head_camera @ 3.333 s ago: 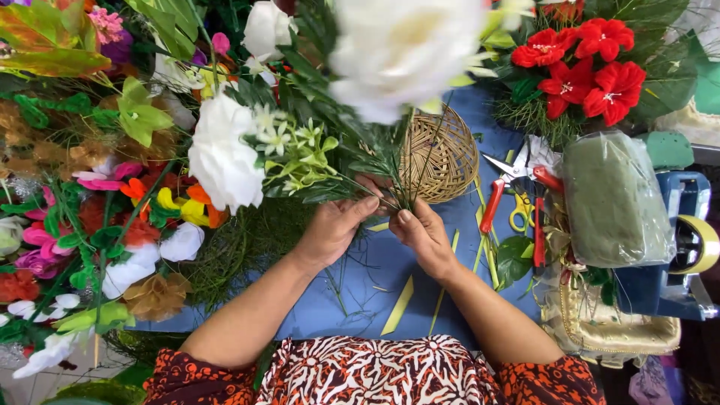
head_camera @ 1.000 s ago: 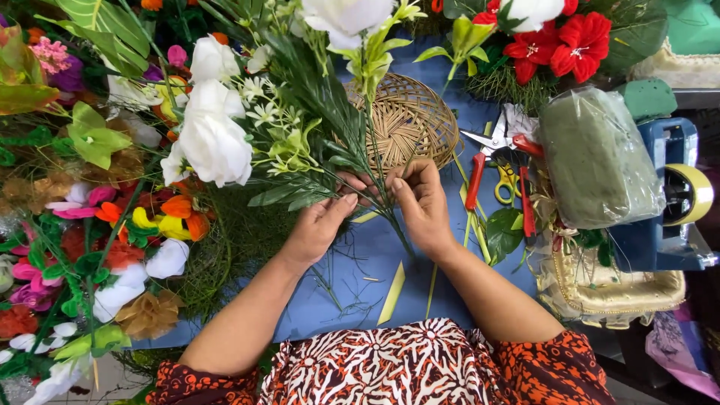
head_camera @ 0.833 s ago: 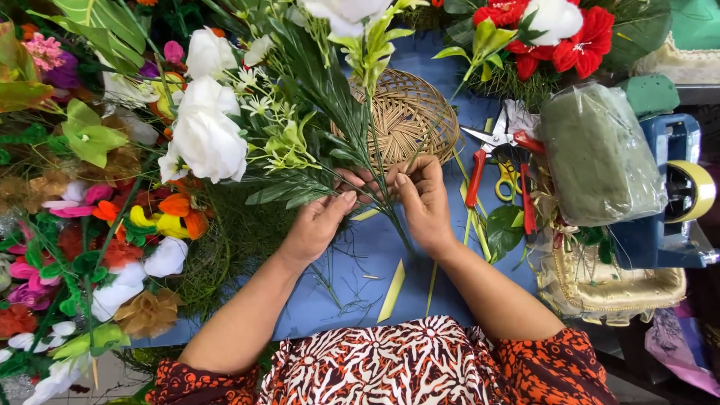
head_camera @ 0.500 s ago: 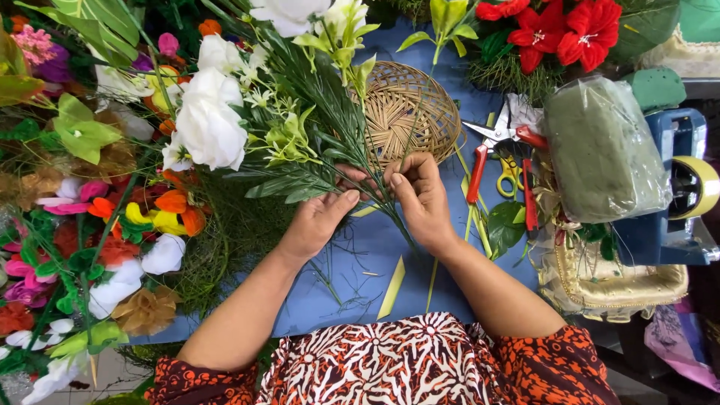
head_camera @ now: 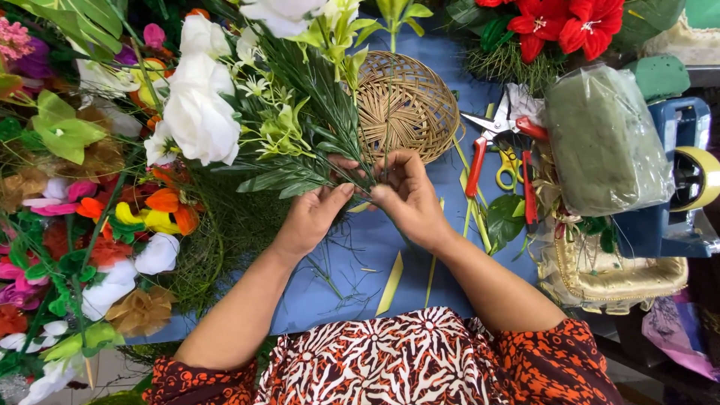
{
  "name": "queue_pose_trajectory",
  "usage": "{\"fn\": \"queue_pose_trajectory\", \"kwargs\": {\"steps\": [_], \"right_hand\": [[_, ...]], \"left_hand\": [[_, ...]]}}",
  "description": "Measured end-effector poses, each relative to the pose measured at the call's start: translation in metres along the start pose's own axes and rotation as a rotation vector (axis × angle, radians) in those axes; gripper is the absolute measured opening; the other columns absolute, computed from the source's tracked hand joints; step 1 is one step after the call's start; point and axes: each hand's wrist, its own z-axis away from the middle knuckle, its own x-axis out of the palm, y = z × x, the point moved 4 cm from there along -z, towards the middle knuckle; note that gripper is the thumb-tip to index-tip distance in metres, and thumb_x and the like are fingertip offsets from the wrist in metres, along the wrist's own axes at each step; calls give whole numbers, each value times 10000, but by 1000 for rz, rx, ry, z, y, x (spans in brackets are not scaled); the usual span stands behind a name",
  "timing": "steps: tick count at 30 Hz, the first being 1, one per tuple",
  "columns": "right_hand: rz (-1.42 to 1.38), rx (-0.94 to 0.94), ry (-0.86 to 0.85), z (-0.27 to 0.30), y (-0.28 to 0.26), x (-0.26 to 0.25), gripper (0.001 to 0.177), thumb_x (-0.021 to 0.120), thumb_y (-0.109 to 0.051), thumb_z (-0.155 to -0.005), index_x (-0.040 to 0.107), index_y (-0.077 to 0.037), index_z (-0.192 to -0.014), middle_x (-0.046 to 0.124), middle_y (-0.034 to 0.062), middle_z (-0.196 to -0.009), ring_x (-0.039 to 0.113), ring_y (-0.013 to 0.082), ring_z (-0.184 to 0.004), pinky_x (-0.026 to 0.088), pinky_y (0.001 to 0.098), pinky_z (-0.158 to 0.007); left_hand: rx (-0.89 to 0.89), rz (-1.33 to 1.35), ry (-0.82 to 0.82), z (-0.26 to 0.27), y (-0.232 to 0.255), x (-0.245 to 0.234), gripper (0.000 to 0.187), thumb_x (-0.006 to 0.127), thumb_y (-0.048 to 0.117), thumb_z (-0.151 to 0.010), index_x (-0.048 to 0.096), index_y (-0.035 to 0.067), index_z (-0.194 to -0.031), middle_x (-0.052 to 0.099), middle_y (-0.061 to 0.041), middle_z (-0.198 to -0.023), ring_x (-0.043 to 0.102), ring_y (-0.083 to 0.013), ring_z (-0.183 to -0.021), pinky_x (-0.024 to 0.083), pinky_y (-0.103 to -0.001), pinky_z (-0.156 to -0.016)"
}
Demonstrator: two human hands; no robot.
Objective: The person is preparing a floral arrangement by selecting flowers and leaves, trimming stems with scissors, and placing floral foam into a woven basket.
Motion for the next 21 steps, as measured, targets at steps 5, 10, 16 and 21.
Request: {"fn": "queue_pose_trajectory", "kwargs": {"steps": [5, 10, 16, 21], "right_hand": [[73, 90, -10, 3, 6, 1, 493, 713, -63, -945, 345, -43, -1273, 515, 163, -1055, 687, 258, -907, 662, 366, -635], [99, 82, 30, 3, 9, -4, 417, 655, -71, -991, 333, -43, -1254, 492, 163, -1070, 661, 266, -947, 652, 375, -691], [138, 21, 44, 2, 11, -9, 303, 599, -87, -1026, 357, -73, -1208, 509, 130, -1022, 697, 209, -796, 612, 294, -603], [127, -20, 45, 3, 12, -13, 283, 589, -88, -1035, 374, -57, -1217, 558, 156, -1002, 701, 218, -746, 590, 292, -601]], "left_hand": [[32, -80, -37, -1, 16, 2, 253, 669, 123, -1017, 704, -81, -1161, 752, -214, -1098, 657, -194, -1067, 543, -401, -982], [115, -63, -129, -1, 18, 7, 282, 689, 35, -987, 663, -25, -1261, 740, -137, -1149, 671, -149, -1044, 557, -367, -967], [23, -148, -93, 4, -1, 4, 206, 717, 150, -993, 762, -24, -1095, 781, -152, -975, 676, -142, -939, 574, -358, -843], [818, -1178, -73, 2, -25, -25, 235, 784, 100, -942, 739, 66, -1170, 752, -118, -902, 747, -248, -835, 610, -351, -846]]}}
